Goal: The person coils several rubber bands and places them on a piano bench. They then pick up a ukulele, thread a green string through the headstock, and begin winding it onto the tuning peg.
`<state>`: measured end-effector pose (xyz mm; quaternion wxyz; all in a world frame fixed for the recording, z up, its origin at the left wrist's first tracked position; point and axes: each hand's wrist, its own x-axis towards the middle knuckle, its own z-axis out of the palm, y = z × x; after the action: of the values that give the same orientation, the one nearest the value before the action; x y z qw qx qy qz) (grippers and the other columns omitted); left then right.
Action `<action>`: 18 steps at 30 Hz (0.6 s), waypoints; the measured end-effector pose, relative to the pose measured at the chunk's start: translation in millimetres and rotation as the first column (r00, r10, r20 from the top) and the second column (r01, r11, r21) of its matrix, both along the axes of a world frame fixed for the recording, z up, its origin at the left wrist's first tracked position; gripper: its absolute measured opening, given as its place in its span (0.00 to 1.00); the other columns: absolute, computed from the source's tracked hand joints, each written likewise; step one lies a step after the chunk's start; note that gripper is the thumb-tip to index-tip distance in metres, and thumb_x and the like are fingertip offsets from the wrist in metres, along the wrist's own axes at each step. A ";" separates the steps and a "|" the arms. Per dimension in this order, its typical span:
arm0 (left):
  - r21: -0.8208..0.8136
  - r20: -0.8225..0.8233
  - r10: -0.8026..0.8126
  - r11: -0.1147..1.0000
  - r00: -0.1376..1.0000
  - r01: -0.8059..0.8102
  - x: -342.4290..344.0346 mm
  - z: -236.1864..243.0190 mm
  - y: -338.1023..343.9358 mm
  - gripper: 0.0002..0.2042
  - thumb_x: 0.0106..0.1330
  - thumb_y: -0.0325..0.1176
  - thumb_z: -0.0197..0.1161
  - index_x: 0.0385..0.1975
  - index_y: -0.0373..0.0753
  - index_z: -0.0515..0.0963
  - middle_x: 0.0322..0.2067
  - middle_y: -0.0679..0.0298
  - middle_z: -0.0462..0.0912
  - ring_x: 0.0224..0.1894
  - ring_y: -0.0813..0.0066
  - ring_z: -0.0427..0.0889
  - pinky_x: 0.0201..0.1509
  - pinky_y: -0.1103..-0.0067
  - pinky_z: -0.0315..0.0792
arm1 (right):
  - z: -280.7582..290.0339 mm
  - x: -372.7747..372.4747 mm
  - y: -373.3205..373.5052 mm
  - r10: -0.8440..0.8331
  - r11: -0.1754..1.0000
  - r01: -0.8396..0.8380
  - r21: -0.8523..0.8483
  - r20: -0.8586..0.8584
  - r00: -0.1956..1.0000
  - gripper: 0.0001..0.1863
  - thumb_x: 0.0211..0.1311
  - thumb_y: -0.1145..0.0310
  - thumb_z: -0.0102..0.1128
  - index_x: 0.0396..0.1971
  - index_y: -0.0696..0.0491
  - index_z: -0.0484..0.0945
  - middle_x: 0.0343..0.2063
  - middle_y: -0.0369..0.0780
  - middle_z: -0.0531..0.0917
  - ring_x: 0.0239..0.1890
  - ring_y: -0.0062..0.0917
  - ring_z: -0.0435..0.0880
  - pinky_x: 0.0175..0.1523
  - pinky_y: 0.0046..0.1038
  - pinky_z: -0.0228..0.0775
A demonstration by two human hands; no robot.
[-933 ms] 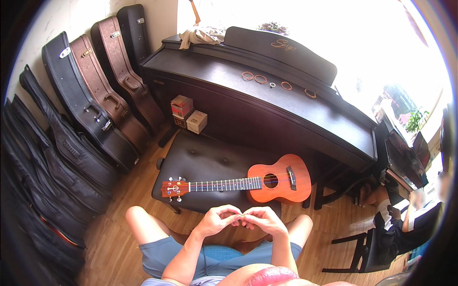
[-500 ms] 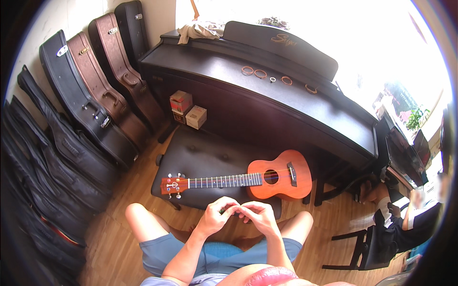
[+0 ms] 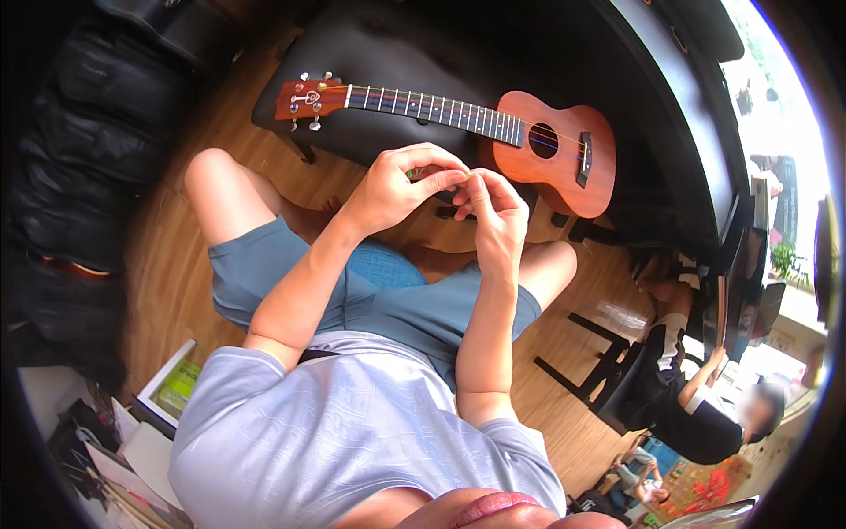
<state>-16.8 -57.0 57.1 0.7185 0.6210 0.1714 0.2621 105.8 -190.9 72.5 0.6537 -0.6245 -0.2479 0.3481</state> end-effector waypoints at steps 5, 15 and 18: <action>0.034 0.019 0.003 0.999 1.000 -0.003 -0.1 0.5 4.3 0.08 0.70 0.25 0.70 0.45 0.32 0.87 0.42 0.62 0.89 0.43 0.76 0.89 0.50 0.81 0.83 | -1.2 2.0 6.7 -0.024 0.998 0.022 0.052 0.035 0.999 0.09 0.75 0.70 0.65 0.42 0.63 0.85 0.38 0.38 0.84 0.35 0.18 0.84 0.35 0.22 0.81; -0.075 -0.001 0.049 0.996 0.999 -0.049 1.5 2.6 8.5 0.07 0.72 0.26 0.68 0.46 0.32 0.87 0.40 0.63 0.88 0.39 0.78 0.88 0.44 0.82 0.84 | 0.2 4.1 9.9 -0.020 1.000 0.023 0.017 -0.160 0.987 0.11 0.73 0.71 0.67 0.46 0.63 0.87 0.35 0.40 0.88 0.35 0.20 0.87 0.39 0.23 0.85; -0.019 0.024 0.095 0.995 0.995 -0.094 -0.1 -0.8 10.7 0.07 0.72 0.26 0.68 0.45 0.32 0.87 0.40 0.64 0.87 0.38 0.78 0.88 0.43 0.82 0.83 | -3.3 11.5 4.4 0.006 1.000 -0.004 0.011 -0.156 0.988 0.11 0.72 0.72 0.68 0.47 0.63 0.87 0.36 0.41 0.89 0.36 0.21 0.88 0.41 0.24 0.85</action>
<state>-16.9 -46.3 56.3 0.7130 0.6024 0.1939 0.3020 117.3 -186.5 69.2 0.6737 -0.5911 -0.1993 0.3962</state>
